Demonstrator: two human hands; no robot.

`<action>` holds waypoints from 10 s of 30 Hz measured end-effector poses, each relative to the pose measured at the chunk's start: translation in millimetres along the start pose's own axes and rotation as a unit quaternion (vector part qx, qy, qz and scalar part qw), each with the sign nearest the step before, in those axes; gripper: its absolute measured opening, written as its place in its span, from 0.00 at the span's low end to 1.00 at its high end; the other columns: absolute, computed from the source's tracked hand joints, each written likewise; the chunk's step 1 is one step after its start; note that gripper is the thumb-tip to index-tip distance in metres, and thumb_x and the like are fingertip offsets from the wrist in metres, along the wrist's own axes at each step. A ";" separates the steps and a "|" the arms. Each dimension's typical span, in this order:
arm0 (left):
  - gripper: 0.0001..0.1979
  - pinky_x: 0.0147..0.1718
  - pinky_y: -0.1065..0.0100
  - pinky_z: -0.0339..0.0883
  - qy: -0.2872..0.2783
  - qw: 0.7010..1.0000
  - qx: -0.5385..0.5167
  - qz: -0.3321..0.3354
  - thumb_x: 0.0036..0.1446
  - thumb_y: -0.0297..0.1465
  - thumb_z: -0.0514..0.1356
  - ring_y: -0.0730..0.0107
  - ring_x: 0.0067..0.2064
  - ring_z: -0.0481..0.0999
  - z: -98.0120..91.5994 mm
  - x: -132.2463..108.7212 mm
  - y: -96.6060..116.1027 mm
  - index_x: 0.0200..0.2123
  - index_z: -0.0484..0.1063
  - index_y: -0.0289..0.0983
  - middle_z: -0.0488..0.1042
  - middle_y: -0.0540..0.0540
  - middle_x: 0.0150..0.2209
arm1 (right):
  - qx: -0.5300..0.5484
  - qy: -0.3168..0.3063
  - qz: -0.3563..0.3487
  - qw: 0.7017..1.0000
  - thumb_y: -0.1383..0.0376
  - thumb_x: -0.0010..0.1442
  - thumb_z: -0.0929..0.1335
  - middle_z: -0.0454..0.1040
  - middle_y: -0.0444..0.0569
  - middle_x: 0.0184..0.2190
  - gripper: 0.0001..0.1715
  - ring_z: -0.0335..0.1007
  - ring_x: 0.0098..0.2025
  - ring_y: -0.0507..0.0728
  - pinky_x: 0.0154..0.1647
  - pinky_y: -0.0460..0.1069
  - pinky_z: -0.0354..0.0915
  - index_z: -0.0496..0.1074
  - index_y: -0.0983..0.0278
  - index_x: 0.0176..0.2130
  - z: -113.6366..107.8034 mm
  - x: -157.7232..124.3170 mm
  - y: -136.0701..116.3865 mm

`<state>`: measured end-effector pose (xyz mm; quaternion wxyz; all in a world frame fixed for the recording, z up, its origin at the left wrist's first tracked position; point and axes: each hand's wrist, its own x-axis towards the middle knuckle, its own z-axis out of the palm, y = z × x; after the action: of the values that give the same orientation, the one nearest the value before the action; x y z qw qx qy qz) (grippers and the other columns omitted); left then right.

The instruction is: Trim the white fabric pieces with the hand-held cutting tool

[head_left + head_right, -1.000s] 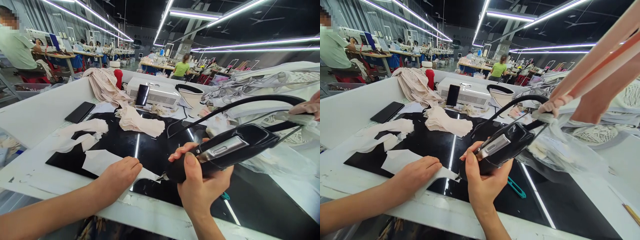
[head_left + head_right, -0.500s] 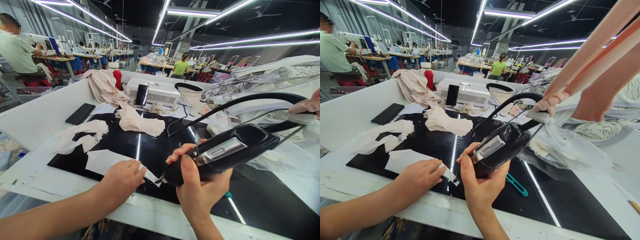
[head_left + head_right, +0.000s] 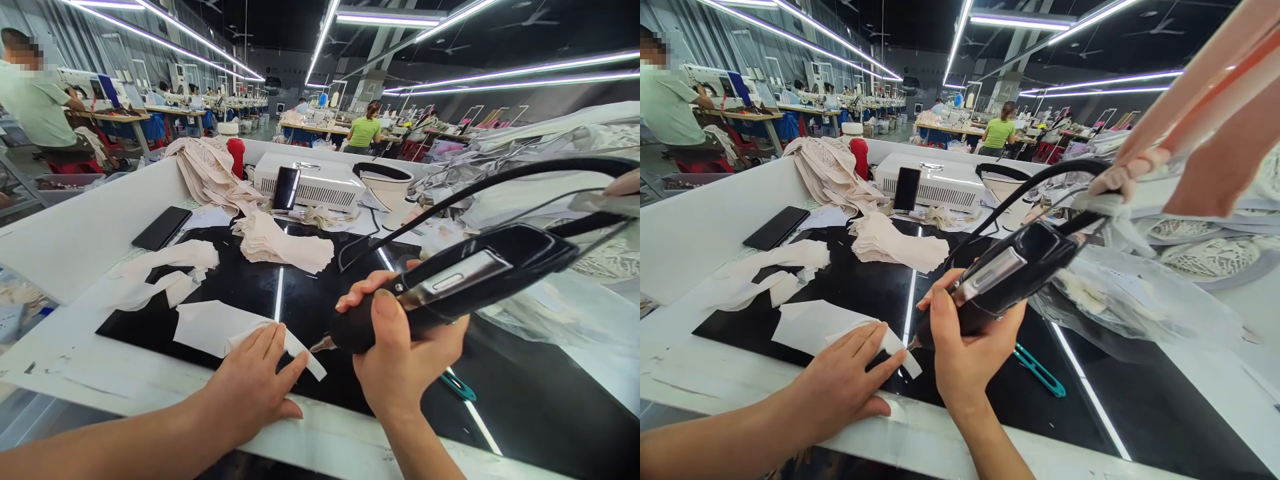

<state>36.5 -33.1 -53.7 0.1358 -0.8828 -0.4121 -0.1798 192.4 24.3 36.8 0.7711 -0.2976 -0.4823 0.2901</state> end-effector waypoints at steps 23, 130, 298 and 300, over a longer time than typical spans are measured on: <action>0.44 0.52 0.47 0.77 0.019 0.999 -0.032 0.009 0.46 0.58 0.73 0.39 0.58 0.79 6.1 -1.2 -3.0 0.58 0.69 0.37 0.75 0.25 0.57 | 0.028 -0.051 0.006 0.998 0.64 0.58 0.76 0.76 0.35 0.30 0.18 0.72 0.23 0.49 0.24 0.47 0.73 0.66 0.57 0.44 18.5 5.8 24.4; 0.09 0.46 0.65 0.76 -0.039 0.983 -0.094 0.154 0.70 0.18 0.53 0.64 0.45 0.78 -23.8 21.2 -24.6 0.45 0.73 0.31 0.78 0.40 0.44 | 0.027 -0.045 0.023 0.998 0.59 0.58 0.78 0.77 0.39 0.31 0.22 0.73 0.24 0.52 0.23 0.48 0.73 0.69 0.56 0.48 -10.7 -11.4 -3.3; 0.15 0.60 0.61 0.71 -0.049 0.977 -0.183 0.101 0.64 0.15 0.55 0.59 0.58 0.75 -24.1 28.4 -79.5 0.50 0.73 0.30 0.76 0.36 0.54 | 0.040 -0.062 0.031 0.997 0.59 0.57 0.78 0.76 0.37 0.29 0.22 0.71 0.24 0.51 0.25 0.48 0.73 0.68 0.57 0.46 25.4 1.4 25.5; 0.20 0.63 0.63 0.68 -0.074 0.966 -0.215 0.121 0.61 0.14 0.55 0.60 0.62 0.73 -17.7 37.1 -90.1 0.54 0.72 0.30 0.75 0.36 0.58 | 0.037 -0.061 0.030 0.997 0.59 0.57 0.78 0.76 0.37 0.29 0.22 0.71 0.25 0.51 0.25 0.48 0.72 0.68 0.57 0.46 25.0 1.3 26.7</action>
<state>-15.0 41.4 -13.6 -0.0674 -0.9453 -0.2632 -0.1806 165.7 47.2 26.8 0.7418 -0.2651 -0.5085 0.3478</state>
